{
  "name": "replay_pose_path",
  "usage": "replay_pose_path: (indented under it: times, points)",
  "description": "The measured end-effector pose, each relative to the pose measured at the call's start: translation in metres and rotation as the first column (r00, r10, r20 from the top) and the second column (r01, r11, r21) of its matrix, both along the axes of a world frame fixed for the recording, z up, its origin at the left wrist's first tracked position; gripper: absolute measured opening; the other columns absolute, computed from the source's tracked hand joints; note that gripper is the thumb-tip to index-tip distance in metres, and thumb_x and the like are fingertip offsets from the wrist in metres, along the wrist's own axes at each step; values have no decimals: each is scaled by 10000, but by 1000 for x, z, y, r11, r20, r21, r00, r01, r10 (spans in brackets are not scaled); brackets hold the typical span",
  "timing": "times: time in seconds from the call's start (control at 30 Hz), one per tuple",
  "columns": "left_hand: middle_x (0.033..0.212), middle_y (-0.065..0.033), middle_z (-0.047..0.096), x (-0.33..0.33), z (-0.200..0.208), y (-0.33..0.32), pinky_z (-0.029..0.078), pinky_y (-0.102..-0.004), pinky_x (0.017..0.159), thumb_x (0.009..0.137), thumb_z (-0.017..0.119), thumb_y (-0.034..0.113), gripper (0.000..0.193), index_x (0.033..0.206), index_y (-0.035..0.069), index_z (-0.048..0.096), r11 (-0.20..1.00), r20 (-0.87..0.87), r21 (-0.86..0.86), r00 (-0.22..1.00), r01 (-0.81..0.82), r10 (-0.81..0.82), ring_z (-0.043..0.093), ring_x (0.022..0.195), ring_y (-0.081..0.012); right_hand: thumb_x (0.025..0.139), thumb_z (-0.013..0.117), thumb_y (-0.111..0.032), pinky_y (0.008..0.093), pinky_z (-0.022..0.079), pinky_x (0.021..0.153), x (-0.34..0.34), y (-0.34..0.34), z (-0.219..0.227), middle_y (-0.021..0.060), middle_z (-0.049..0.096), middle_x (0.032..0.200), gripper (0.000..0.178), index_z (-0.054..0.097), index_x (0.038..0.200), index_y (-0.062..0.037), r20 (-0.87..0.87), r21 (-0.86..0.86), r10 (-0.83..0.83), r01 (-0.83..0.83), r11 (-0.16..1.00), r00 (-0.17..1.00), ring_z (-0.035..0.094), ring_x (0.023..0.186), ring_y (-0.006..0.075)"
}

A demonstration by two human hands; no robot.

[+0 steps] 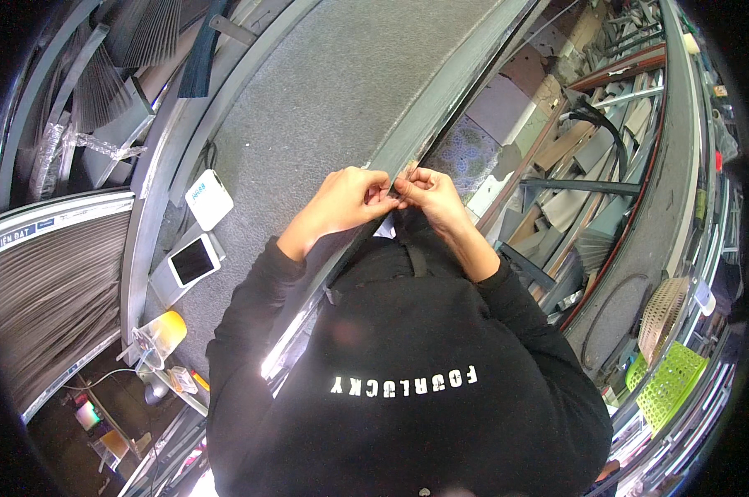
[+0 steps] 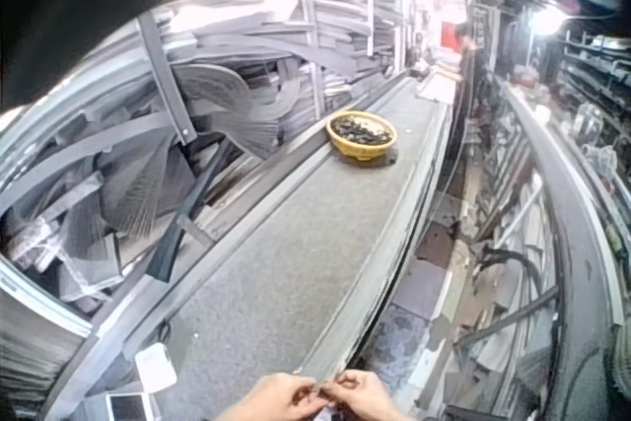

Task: The person assembles a window frame by inserting small plastic clips into a long metal profile. They pick clips from a yellow bowl, align them with the profile, and press them into place along the length of the frame.

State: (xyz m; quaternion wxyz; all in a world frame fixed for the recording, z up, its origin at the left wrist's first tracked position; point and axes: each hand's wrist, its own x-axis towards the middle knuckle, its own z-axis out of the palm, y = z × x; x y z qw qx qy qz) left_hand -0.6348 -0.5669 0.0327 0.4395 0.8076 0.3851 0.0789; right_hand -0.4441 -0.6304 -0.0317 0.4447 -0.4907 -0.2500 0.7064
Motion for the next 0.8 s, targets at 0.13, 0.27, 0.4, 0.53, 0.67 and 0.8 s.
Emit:
replay_pose_path:
  times: [0.13, 0.27, 0.4, 0.53, 0.67, 0.8]
  points:
    - [649, -116, 572, 4, -4, -13, 438, -369, 551, 855, 706, 253, 273, 784, 23, 578, 996, 81, 32, 994, -79, 76, 569, 565, -247, 947, 685, -162, 219, 446, 582, -25, -7, 0, 24, 661, 783, 148, 619, 913, -35, 5, 151, -167, 165, 975, 986, 595, 662, 87]
    - [670, -112, 583, 2, -4, -22, 450, -361, 569, 864, 699, 240, 225, 842, 38, 602, 982, 57, 67, 983, -176, 173, 582, 589, -244, 999, 600, -168, 228, 433, 583, -47, -5, 5, 13, 646, 780, 126, 590, 968, -46, 33, 28, -272, 272, 962, 962, 587, 671, 80]
    - [732, -90, 630, -6, -4, -30, 498, -392, 636, 864, 707, 265, 226, 880, 59, 616, 940, 5, 159, 952, -302, 305, 658, 711, -270, 972, 651, -304, 249, 461, 562, -9, 4, 9, 14, 635, 740, 282, 587, 1004, -31, 207, -29, 110, -107, 994, 972, 596, 630, 111]
    - [769, -74, 677, -15, -16, -34, 499, -359, 647, 852, 730, 295, 233, 889, 67, 700, 797, -22, 207, 811, -568, 584, 663, 714, -234, 904, 720, -182, 263, 485, 584, 46, -15, 10, 41, 654, 705, 186, 668, 891, -3, 684, -116, 374, -413, 903, 626, 612, 657, 88]
    - [826, -73, 714, -28, -32, -28, 497, -318, 663, 841, 744, 281, 203, 895, 87, 773, 762, -39, -75, 765, -644, 643, 671, 735, -202, 818, 786, -195, 324, 512, 644, 64, -22, 9, 84, 675, 676, 223, 681, 833, 1, 785, -95, 308, -387, 917, 537, 661, 678, 130]
    - [929, -93, 693, -22, -42, -32, 510, -373, 706, 902, 681, 202, 164, 935, 41, 685, 752, 54, 191, 772, -631, 633, 671, 819, -266, 886, 716, -176, 302, 515, 671, 53, -8, 25, 78, 694, 753, 182, 695, 933, -2, 956, 46, 87, -436, 899, 279, 660, 727, 128]
